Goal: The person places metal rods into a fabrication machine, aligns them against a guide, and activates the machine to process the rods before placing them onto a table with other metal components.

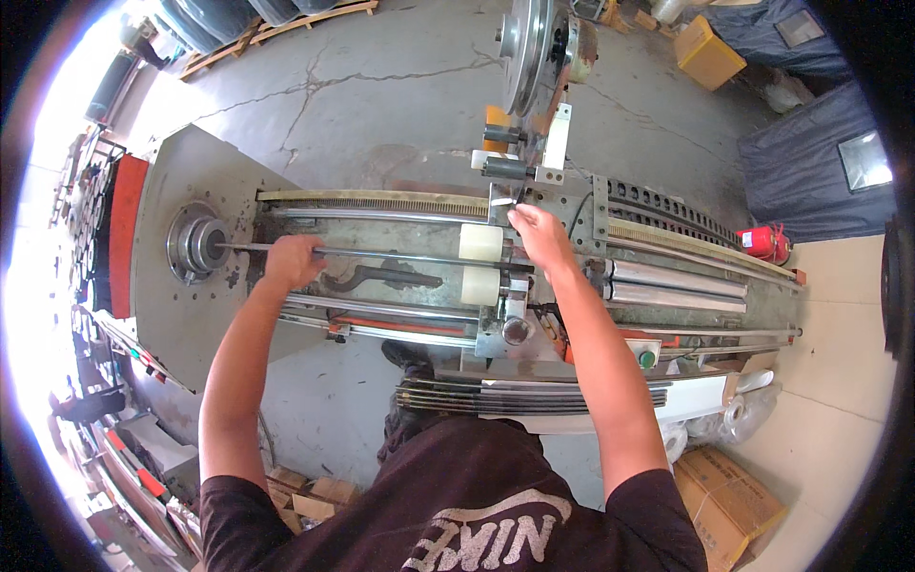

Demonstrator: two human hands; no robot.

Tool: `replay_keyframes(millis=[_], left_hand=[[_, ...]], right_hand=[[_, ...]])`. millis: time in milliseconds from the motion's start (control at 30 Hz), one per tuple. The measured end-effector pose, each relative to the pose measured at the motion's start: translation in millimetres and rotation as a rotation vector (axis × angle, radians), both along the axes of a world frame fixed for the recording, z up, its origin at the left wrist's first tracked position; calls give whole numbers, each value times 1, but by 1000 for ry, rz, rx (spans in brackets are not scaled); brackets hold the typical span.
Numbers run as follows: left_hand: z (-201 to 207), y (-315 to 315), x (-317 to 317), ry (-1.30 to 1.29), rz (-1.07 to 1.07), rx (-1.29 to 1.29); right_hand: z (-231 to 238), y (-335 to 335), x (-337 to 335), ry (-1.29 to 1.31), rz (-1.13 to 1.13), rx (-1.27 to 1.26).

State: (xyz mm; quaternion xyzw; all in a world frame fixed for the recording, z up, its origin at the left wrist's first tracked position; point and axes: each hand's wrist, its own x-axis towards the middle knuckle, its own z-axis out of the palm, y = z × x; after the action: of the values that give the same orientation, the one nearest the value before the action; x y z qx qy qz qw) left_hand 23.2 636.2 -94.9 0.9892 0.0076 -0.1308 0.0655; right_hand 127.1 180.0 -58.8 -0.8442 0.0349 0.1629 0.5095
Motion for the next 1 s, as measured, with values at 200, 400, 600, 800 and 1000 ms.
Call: replay_keyframes(millis=[200,400,600,800,1000], left_hand=[[-3,-66,11,10,-73,-90],[0,-124,13,-4,-132,-147],[1,-189,18,-60,-233,-219],[2,-233,23,-121,-315,-240],[-10,-238,20,-214,-323,-252]], right_hand=[[-78,20,46,232,-11,149],[-100,30,44,186,-73,145],[-95,28,44,228,-23,44],[-102,28,44,163,-43,-58],[-97,32,41,135,-80,-109]])
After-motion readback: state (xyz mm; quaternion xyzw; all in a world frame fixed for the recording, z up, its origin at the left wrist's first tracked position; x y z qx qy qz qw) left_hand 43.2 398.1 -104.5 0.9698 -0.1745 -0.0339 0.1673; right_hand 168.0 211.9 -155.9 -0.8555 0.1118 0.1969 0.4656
